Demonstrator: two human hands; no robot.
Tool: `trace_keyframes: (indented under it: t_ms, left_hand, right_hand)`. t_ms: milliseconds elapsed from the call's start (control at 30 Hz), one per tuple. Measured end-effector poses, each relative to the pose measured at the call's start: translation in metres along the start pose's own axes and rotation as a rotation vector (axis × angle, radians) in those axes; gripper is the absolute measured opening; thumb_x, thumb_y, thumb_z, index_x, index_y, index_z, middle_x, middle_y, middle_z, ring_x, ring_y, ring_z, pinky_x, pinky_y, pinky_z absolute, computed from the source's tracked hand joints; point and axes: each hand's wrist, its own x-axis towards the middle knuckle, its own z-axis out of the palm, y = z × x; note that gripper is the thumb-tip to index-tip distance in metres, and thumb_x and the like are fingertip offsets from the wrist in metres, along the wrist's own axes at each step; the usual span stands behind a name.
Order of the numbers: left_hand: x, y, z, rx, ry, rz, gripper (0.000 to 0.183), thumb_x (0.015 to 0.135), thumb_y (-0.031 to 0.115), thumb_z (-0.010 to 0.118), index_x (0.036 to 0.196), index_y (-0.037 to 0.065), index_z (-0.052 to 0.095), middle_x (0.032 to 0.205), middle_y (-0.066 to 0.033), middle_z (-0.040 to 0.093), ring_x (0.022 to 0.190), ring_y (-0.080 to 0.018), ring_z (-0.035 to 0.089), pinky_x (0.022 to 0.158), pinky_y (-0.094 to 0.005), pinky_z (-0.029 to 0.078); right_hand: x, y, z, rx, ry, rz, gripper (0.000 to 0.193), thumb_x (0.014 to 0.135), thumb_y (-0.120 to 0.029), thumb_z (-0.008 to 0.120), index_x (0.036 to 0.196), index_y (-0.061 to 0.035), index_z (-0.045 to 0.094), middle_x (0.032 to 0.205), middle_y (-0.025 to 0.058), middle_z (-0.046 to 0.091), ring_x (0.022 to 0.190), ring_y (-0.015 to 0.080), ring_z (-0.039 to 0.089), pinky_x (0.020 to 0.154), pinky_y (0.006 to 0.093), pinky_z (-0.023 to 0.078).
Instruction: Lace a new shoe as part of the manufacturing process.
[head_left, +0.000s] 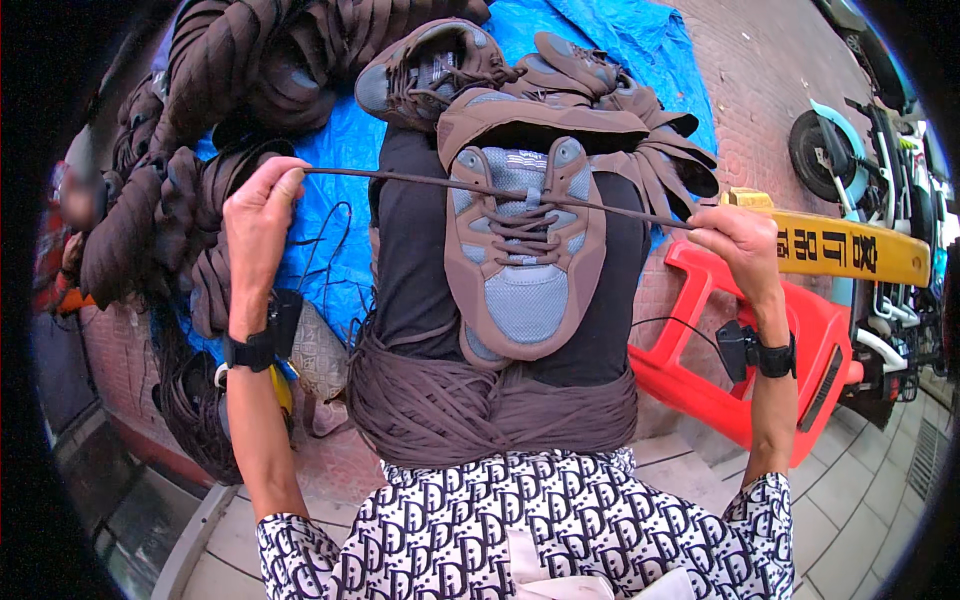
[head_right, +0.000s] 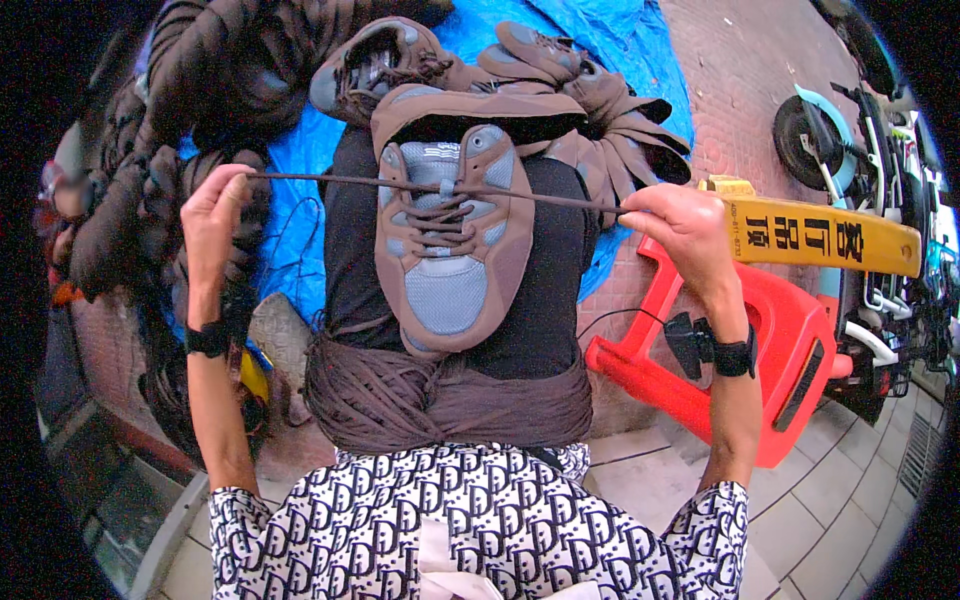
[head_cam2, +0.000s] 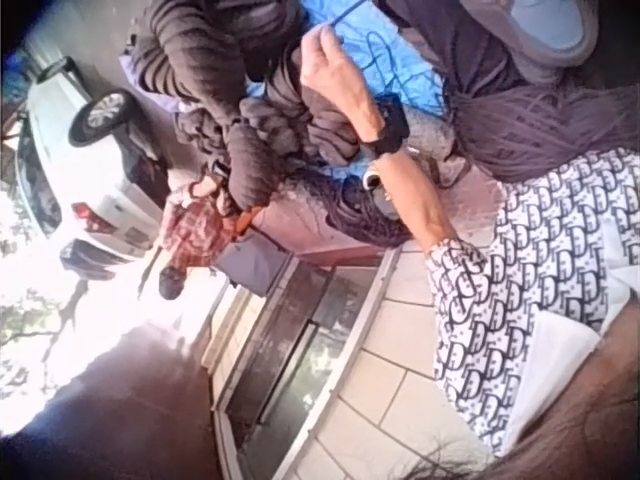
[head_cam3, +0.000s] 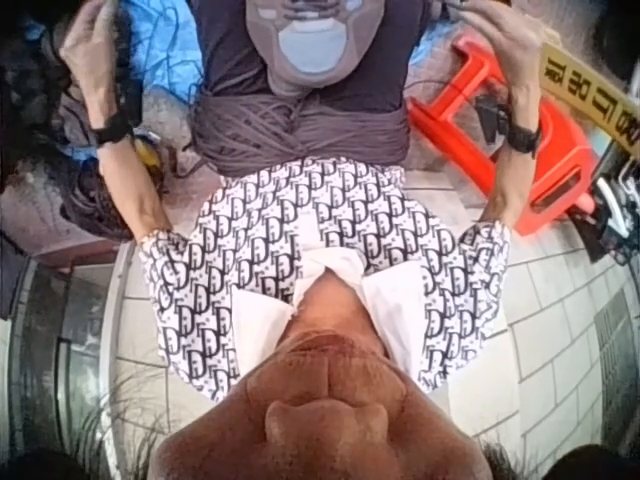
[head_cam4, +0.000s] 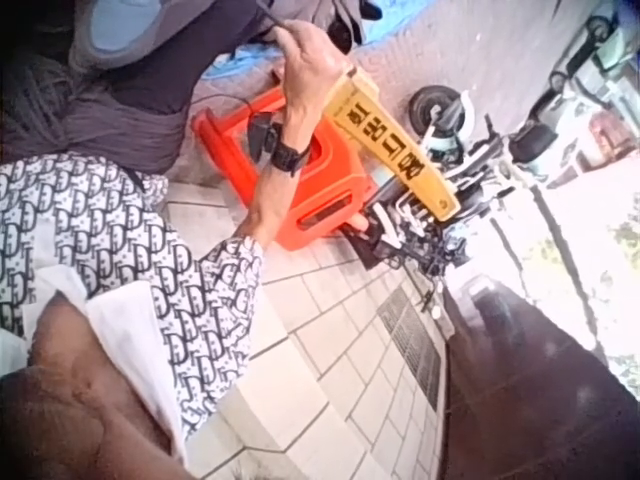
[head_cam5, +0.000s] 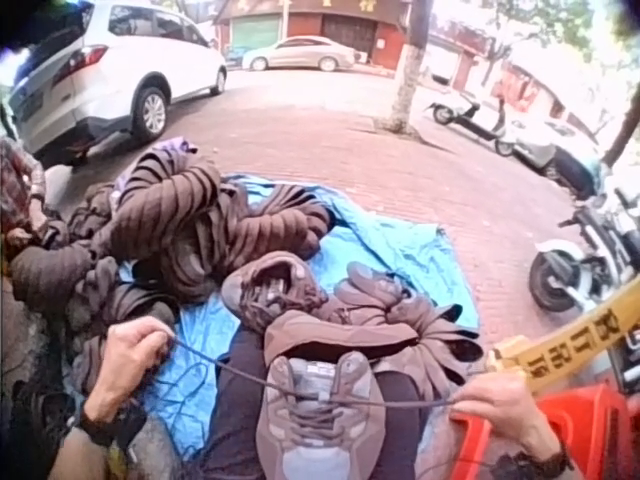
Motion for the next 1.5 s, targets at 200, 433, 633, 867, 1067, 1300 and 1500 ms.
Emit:
trace_keyframes:
  t_ms: [200, 433, 633, 867, 1067, 1300, 1500]
  left_hand:
    - [-0.014, -0.009, 0.003, 0.103, -0.016, -0.151, 0.012, 0.086, 0.01, 0.056, 0.091, 0.005, 0.066, 0.064, 0.0039, 0.053, 0.055, -0.0017, 0.044, 0.046, -0.0192, 0.034]
    - [-0.016, -0.007, 0.012, 0.272, -0.036, 0.176, 0.013, 0.086, 0.008, 0.054, 0.095, 0.003, 0.061, 0.064, -0.0065, 0.057, 0.058, -0.0126, 0.057, 0.055, -0.0267, 0.045]
    - [-0.011, 0.006, 0.0, 0.386, -0.053, 0.195, 0.015, 0.083, 0.008, 0.058, 0.097, 0.005, 0.06, 0.074, -0.0104, 0.061, 0.069, -0.0226, 0.061, 0.064, -0.0304, 0.048]
    - [-0.012, 0.052, 0.052, 0.412, -0.155, 0.767, 0.023, 0.076, 0.008, 0.063, 0.098, 0.003, 0.058, 0.094, -0.0128, 0.06, 0.093, -0.0312, 0.056, 0.081, -0.039, 0.044]
    - [-0.003, 0.09, 0.138, 0.322, -0.161, 0.886, 0.017, 0.079, 0.014, 0.06, 0.09, 0.002, 0.055, 0.082, -0.0126, 0.059, 0.083, -0.0287, 0.056, 0.077, -0.0385, 0.042]
    - [0.0, 0.082, 0.144, 0.585, -0.163, 0.871, 0.012, 0.077, 0.014, 0.061, 0.08, 0.004, 0.055, 0.073, -0.0099, 0.057, 0.077, -0.027, 0.055, 0.07, -0.0367, 0.04]
    - [0.0, 0.077, 0.128, 0.455, -0.207, 0.835, 0.009, 0.077, 0.012, 0.061, 0.081, 0.006, 0.055, 0.075, -0.0093, 0.055, 0.078, -0.0268, 0.053, 0.07, -0.0364, 0.038]
  right_hand:
    - [-0.007, 0.017, 0.001, 0.114, 0.047, 0.251, 0.009, 0.073, -0.007, 0.068, 0.077, 0.0005, 0.065, 0.069, 0.0077, 0.063, 0.062, 0.0152, 0.06, 0.057, 0.0258, 0.047]
    - [0.004, 0.025, -0.01, -0.046, 0.093, 0.093, 0.011, 0.074, -0.009, 0.067, 0.079, 0.0004, 0.065, 0.074, 0.0085, 0.063, 0.064, 0.0166, 0.06, 0.059, 0.0265, 0.047]
    - [0.012, 0.033, -0.006, -0.385, -0.008, -0.149, 0.012, 0.07, -0.013, 0.067, 0.077, -0.0065, 0.061, 0.068, 0.0086, 0.056, 0.065, 0.0276, 0.058, 0.057, 0.0368, 0.046]
    - [0.038, -0.002, -0.003, -0.012, -0.049, -0.006, 0.011, 0.072, -0.011, 0.064, 0.08, -0.0042, 0.06, 0.076, 0.0086, 0.059, 0.074, 0.0226, 0.061, 0.065, 0.0311, 0.048]
    - [0.103, -0.028, 0.066, 0.282, 0.01, -0.259, 0.014, 0.072, -0.014, 0.062, 0.081, -0.003, 0.061, 0.084, 0.0084, 0.061, 0.077, 0.0233, 0.061, 0.069, 0.0301, 0.049]
    - [0.105, -0.016, 0.073, 0.272, -0.092, -0.257, 0.015, 0.064, -0.011, 0.066, 0.076, -0.0043, 0.059, 0.075, 0.0076, 0.057, 0.074, 0.0236, 0.058, 0.066, 0.0313, 0.047]
    - [0.1, -0.016, 0.072, 0.331, -0.079, -0.131, 0.013, 0.063, -0.008, 0.066, 0.074, -0.0047, 0.059, 0.072, 0.0066, 0.056, 0.071, 0.0221, 0.057, 0.064, 0.0306, 0.046]
